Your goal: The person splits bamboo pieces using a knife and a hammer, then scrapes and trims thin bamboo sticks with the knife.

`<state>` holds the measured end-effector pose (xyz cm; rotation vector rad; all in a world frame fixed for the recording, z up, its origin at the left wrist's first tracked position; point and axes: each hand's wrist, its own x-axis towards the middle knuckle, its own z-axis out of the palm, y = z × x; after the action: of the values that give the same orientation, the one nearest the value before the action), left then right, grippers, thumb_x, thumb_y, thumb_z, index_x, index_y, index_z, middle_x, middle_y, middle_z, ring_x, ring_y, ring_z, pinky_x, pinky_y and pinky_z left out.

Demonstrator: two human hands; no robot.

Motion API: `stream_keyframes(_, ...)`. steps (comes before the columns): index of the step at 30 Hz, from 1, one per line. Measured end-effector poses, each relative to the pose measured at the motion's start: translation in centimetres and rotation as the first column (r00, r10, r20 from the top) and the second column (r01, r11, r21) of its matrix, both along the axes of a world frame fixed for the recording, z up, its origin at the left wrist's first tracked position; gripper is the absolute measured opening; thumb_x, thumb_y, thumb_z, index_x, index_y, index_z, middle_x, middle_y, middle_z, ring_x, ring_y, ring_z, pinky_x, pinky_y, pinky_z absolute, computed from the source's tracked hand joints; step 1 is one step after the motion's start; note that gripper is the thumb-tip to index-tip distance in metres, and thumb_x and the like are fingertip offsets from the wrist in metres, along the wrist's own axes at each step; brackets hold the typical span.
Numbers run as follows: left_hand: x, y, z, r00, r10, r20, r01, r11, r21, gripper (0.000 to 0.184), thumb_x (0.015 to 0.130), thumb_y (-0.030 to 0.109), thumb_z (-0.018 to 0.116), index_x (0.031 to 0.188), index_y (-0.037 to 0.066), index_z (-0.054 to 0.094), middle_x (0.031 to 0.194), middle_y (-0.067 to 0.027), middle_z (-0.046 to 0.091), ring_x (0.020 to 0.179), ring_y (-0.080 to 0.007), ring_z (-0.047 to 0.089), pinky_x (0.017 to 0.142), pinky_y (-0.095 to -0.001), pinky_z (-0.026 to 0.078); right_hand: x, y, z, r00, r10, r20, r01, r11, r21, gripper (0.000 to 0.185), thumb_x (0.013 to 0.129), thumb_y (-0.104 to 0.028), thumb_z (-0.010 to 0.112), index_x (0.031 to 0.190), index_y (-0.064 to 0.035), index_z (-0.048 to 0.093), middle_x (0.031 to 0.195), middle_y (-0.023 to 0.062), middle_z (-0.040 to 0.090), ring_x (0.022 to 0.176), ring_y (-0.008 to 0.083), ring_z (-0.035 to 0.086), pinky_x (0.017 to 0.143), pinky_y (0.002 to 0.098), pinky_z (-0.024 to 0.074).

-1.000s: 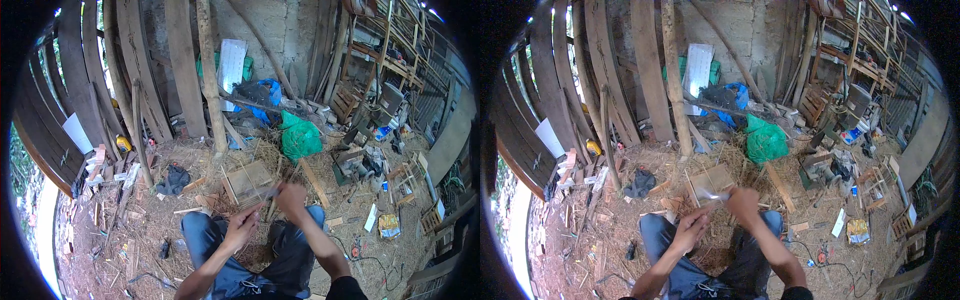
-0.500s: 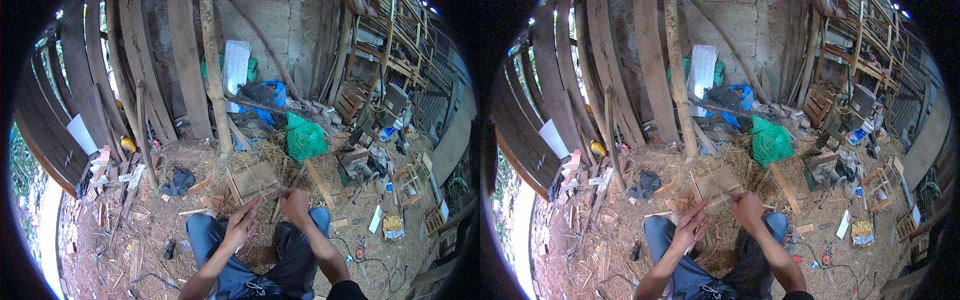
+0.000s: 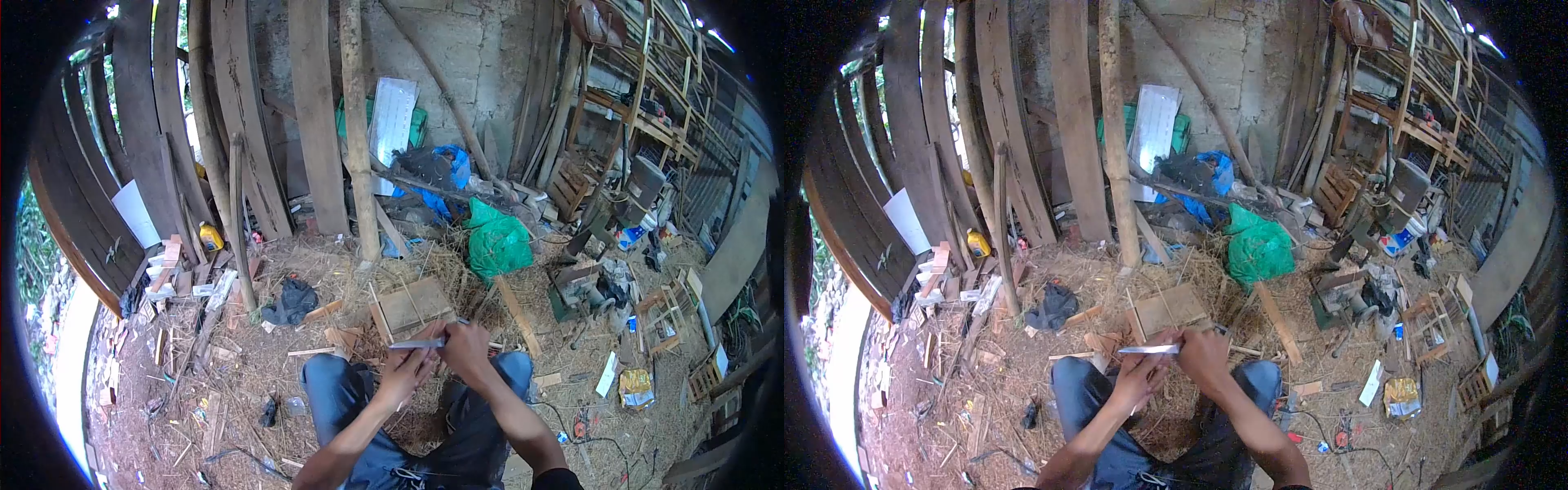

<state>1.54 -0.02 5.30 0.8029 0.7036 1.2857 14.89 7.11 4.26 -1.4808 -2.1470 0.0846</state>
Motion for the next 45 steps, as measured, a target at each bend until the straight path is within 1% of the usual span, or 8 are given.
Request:
stream_keyframes(6,-0.5,-0.8,-0.5,0.998,-0.026,0.063,0.031,0.996,-0.081,0.041,0.097,0.016,0.043,0.136,0.006,0.037,0.075,0.0017,0.041,0.047,-0.004,0.032,0.04,-0.0184,0.026,0.7,1.2,0.5,0.98,-0.197,-0.015,0.195,0.977,-0.092,0.015,0.075,-0.022,0.059,0.073,-0.0112,0.069,0.068,0.0159,0.065,0.063,0.0308,0.065,0.059,0.0422,0.0508)
stream_keyframes(22,-1.8,-1.8,-1.0,0.99,-0.113,0.08,0.117,0.992,-0.056,0.041,0.097,0.019,0.044,0.137,0.012,0.04,0.076,0.0018,0.042,0.05,-0.0031,0.032,0.041,-0.017,0.024,2.5,1.9,-0.7,0.999,0.046,0.015,-0.047,0.997,0.061,0.014,0.072,-0.021,0.06,0.081,-0.0176,0.071,0.063,0.0123,0.064,0.057,0.0317,0.062,0.055,0.0428,0.0487)
stream_keyframes(24,-2.0,-2.0,-1.1,0.994,-0.093,0.062,0.098,0.992,-0.086,0.04,0.097,0.017,0.043,0.137,0.01,0.04,0.073,0.0025,0.041,0.048,-0.0033,0.032,0.041,-0.0176,0.024,3.4,3.6,0.0,0.974,-0.222,0.035,0.225,0.968,-0.114,0.017,0.071,-0.02,0.06,0.084,-0.0182,0.072,0.069,0.0131,0.065,0.064,0.0322,0.064,0.057,0.0432,0.049)
stream_keyframes(34,-1.6,-1.2,-1.8,0.992,-0.078,-0.095,0.072,0.996,-0.06,0.038,0.098,0.015,0.041,0.136,0.008,0.041,0.071,0.0047,0.041,0.05,-0.0012,0.032,0.043,-0.0165,0.026,2.5,2.9,-1.2,0.998,0.017,0.068,-0.009,0.992,-0.129,0.018,0.07,-0.02,0.062,0.084,-0.0175,0.073,0.073,0.0168,0.066,0.069,0.0332,0.065,0.066,0.0419,0.0518)
stream_keyframes(39,-3.0,-3.0,-2.0,0.984,-0.173,-0.035,0.17,0.983,-0.075,0.04,0.098,0.013,0.04,0.138,0.01,0.039,0.071,0.0051,0.04,0.048,-0.0011,0.03,0.042,-0.0167,0.024,6.7,7.5,-1.7,0.872,-0.487,0.052,0.49,0.861,-0.138,0.024,0.072,-0.028,0.066,0.075,-0.0041,0.069,0.067,0.0207,0.063,0.07,0.037,0.063,0.066,0.0442,0.0509)
stream_keyframes(42,-3.5,-3.0,-3.0,0.985,-0.086,-0.15,0.085,0.996,-0.011,0.039,0.097,0.012,0.042,0.136,0.01,0.041,0.073,0.0043,0.043,0.05,-0.0029,0.034,0.043,-0.0183,0.03,7.1,7.1,-1.3,0.896,-0.44,-0.05,0.432,0.894,-0.121,0.029,0.08,-0.029,0.063,0.081,-0.0003,0.066,0.067,0.0181,0.064,0.063,0.0305,0.064,0.057,0.0377,0.0505)
stream_keyframes(44,-3.3,-2.5,-3.5,0.949,-0.011,-0.315,0.036,0.997,0.074,0.038,0.096,0.011,0.043,0.134,0.008,0.043,0.078,0.0017,0.05,0.055,-0.0045,0.042,0.049,-0.0197,0.037,6.2,6.6,-2.8,0.595,-0.204,-0.778,-0.19,0.904,-0.382,0.026,0.086,-0.027,0.061,0.089,-0.0013,0.063,0.068,0.0061,0.061,0.05,0.0146,0.055,0.045,0.0266,0.0409)
stream_keyframes(45,-3.0,-2.3,-3.6,0.879,0.077,-0.47,0.003,0.986,0.167,0.037,0.095,0.01,0.045,0.132,0.006,0.046,0.083,-0.0009,0.057,0.06,-0.0061,0.05,0.055,-0.0212,0.044,5.6,5.4,-1.3,0.6,-0.21,-0.772,-0.18,0.905,-0.386,0.026,0.086,-0.027,0.061,0.089,-0.0013,0.063,0.068,0.0061,0.061,0.05,0.0146,0.055,0.045,0.0266,0.0409)
